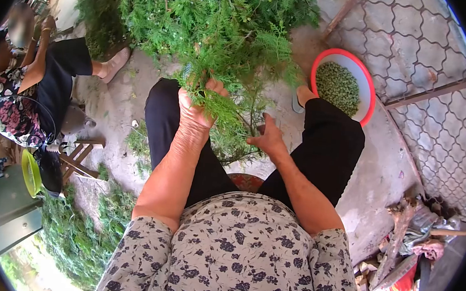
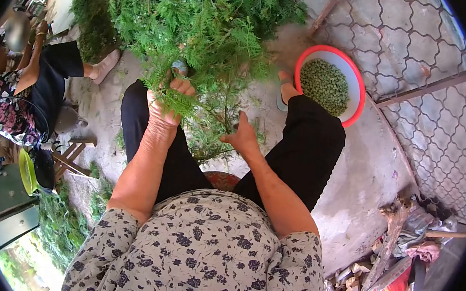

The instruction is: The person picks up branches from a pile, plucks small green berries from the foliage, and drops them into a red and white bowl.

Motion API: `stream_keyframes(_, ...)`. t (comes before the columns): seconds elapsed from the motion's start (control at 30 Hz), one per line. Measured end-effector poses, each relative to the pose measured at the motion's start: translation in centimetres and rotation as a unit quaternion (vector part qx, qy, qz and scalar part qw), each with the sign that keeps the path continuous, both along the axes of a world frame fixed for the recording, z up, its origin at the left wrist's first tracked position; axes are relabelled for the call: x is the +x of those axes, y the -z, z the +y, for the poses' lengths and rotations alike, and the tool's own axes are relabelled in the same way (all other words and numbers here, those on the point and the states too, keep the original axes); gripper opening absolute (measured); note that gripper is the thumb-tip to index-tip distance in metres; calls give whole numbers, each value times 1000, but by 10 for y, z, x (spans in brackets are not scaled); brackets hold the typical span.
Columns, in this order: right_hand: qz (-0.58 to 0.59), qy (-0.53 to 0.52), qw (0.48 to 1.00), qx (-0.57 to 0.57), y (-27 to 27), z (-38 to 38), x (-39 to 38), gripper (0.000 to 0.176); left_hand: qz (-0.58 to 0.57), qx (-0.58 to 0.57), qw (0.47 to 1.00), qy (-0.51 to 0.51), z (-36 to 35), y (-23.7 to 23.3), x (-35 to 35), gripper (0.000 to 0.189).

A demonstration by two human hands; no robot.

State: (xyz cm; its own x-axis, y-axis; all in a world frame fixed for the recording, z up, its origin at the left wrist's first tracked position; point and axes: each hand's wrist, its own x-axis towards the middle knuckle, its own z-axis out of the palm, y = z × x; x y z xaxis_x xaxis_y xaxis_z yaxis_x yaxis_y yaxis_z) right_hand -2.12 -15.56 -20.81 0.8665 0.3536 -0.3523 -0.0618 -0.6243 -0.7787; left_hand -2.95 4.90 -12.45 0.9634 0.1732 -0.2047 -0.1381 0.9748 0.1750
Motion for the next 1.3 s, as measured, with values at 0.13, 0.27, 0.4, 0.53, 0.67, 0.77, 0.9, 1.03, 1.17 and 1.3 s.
stream_keyframes(0.13, 25, 41, 998, 44, 19, -2, 0, 47, 121, 30, 990, -60, -8, -27, 3, 12)
stream_keyframes(0.27, -59, 105, 982, 144, 25, -8, 13, 24, 84, 70, 988, -106, 3, -13, 6, 24)
stream_keyframes(0.4, -85, 118, 978, 153, 13, -20, 32, 27, 82, 179, 978, -74, 4, -17, 2, 34)
stream_keyframes(0.53, 43, 215, 926, 308, 0, -30, 50, 23, 106, 235, 965, -46, 5, -18, -2, 42)
stream_keyframes(0.67, 112, 296, 847, 427, -31, -32, 52, 29, 150, 280, 947, -55, 6, -7, -3, 35)
stream_keyframes(0.77, 112, 284, 812, 496, -22, -43, 61, 23, 211, 341, 916, 1, 1, 0, -9, 22)
stream_keyframes(0.9, 137, 316, 799, 492, -29, -46, 63, 14, 225, 415, 864, 175, -24, -14, -14, 27)
stream_keyframes(1.03, 175, 361, 760, 512, -33, -41, 64, 12, 120, 517, 811, 244, -45, 4, -17, 51)
stream_keyframes(1.17, 125, 297, 846, 424, -39, -28, 55, 11, 20, 687, 705, 174, -58, -2, -14, 50)
stream_keyframes(1.3, 169, 281, 852, 408, -46, -18, 55, 13, 0, 675, 728, 119, -66, 3, -15, 36)
